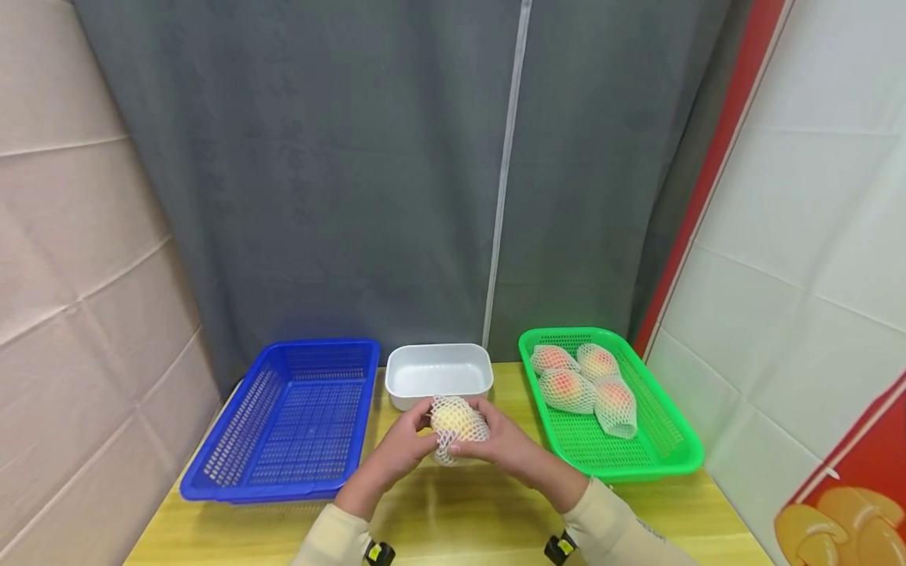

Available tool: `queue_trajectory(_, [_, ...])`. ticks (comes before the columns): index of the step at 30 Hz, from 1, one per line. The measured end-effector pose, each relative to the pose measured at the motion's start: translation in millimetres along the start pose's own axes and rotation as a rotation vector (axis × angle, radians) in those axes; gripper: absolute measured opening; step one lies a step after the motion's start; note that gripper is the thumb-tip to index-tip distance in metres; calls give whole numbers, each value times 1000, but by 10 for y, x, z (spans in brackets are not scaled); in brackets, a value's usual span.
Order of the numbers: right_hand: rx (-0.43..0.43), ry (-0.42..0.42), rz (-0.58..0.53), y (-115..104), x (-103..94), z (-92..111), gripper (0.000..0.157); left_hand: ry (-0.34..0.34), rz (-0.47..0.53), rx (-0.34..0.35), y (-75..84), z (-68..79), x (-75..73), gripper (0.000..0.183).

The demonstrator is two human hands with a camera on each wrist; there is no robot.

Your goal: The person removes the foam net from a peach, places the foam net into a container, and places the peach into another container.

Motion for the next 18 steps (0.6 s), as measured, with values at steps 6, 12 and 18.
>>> queue_trajectory(6, [9,8,14,11,-6,8,75,7,-25,12,9,14,-12,53])
queue_trajectory(12, [21,18,36,15,-23,21,75,13,-46,16,30,28,-23,52])
queue_trajectory(18, [24,28,40,-10,-36,40,70,13,-54,8,63,43,-33,54])
Point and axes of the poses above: each hand's wrist, its own z-axis away from the middle knuckle, its own x-axis out of the palm, y = z × x, the point moved 3 cm from there along -z, towards the middle knuckle, and after that the axes turned 8 degrees about z, right-handed, at the moved point
